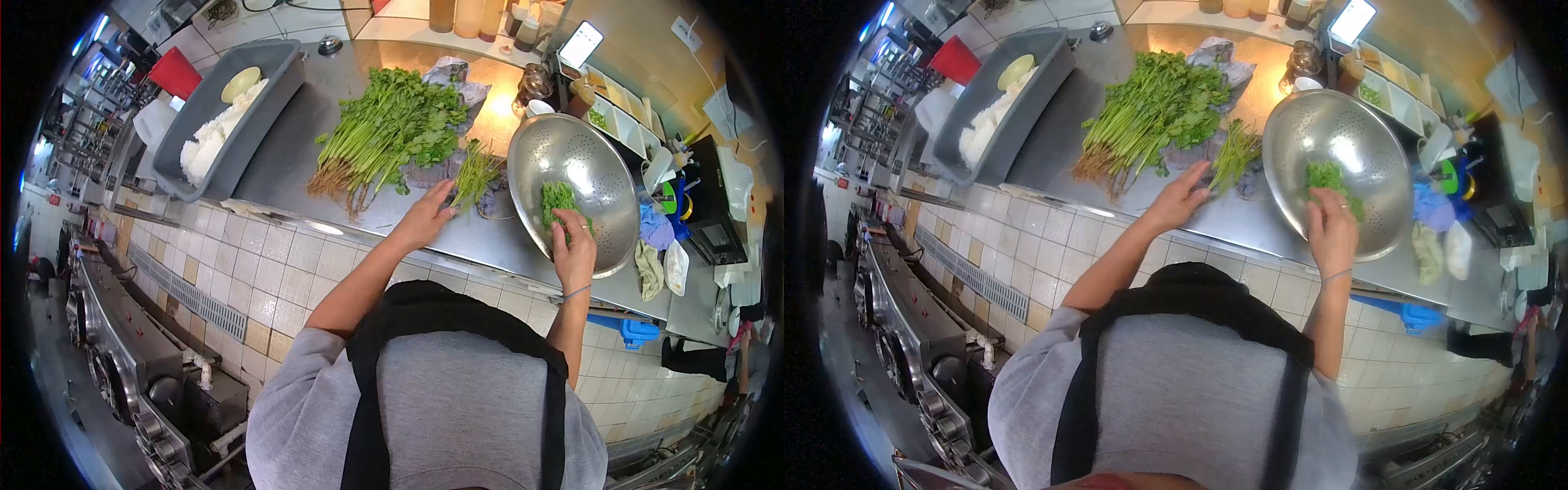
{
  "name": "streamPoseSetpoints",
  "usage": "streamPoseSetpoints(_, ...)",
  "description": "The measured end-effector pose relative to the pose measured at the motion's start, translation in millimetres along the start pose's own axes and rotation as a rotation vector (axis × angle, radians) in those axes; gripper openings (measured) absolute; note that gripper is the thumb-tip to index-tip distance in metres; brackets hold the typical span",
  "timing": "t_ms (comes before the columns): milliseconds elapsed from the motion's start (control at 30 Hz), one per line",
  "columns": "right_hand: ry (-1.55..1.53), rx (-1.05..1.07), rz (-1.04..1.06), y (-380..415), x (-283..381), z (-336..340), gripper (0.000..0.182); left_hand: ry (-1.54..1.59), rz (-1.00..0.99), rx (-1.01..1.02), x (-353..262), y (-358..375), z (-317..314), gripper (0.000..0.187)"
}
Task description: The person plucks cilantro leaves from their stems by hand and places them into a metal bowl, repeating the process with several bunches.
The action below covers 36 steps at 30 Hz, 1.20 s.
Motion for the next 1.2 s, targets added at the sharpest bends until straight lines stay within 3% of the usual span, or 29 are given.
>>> streamPoseSetpoints(33, 0.0, 0.007, 0.002, -0.1, -2.0, 0.7, 0.019, -0.245, -0.101, -0.017, -1.2, -0.2, -1.8, 0.042)
streamPoseSetpoints(133, 0.069, -0.034, 0.067, 4.2, -3.0, 5.6, 0.019, -0.547, -0.043, -0.219, 21.9, 3.1, 24.2, 0.027)
streamPoseSetpoints(200, 0.031, -0.018, -0.045, 5.4, 3.9, 11.4, 0.018, -0.682, 0.154, -0.266, 33.2, 2.8, 49.6, 0.018)
streamPoseSetpoints(300, 0.029, -0.02, -0.046, 5.3, 6.6, 13.3, 0.017, -0.866, 0.279, -0.269, 46.8, -4.7, 61.6, 0.018)
streamPoseSetpoints(467, 0.038, -0.037, 0.019, 2.3, 7.3, 8.4, 0.018, -0.855, 0.205, -0.27, 57.4, -14.2, 54.8, 0.019)
streamPoseSetpoints(533, 0.019, -0.04, 0.005, 1.2, 8.2, 8.6, 0.018, -0.428, 0.209, -0.364, 55.9, -16.5, 58.9, 0.015)
streamPoseSetpoints(567, 0.016, -0.04, -0.004, 0.8, 8.8, 8.9, 0.018, -0.426, 0.205, -0.361, 57.5, -17.3, 60.6, 0.015)
streamPoseSetpoints(633, 0.012, -0.043, -0.017, 0.6, 8.9, 8.2, 0.019, 0.385, 0.515, -0.215, 61.0, -17.5, 62.8, 0.018)
streamPoseSetpoints(767, 0.014, -0.035, -0.013, -0.5, 10.9, 6.4, 0.019, 0.565, 0.686, -0.103, 29.4, -9.0, 74.5, 0.021)
streamPoseSetpoints(833, 0.018, -0.039, -0.012, -2.0, 11.0, 6.2, 0.019, 0.802, 0.557, -0.042, 15.5, -5.4, 76.6, 0.018)
streamPoseSetpoints(1033, 0.039, -0.052, 0.066, -7.6, 14.7, 4.1, 0.018, 0.935, 0.28, -0.093, -22.3, -1.4, 83.4, 0.017)
streamPoseSetpoints(1200, -0.034, -0.04, 0.06, -12.6, 22.6, -1.3, 0.019, 0.866, 0.294, -0.001, -27.6, -6.6, 78.2, 0.017)
Point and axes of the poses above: each hand's wrist, its own y-axis away from the middle knuckle, its own z-axis out of the back of the hand, x = y × z, the point moved 1 cm from there along -y, towards the middle knuckle, and after that the axes turned 11 degrees about -y, right-handed, at the moved point
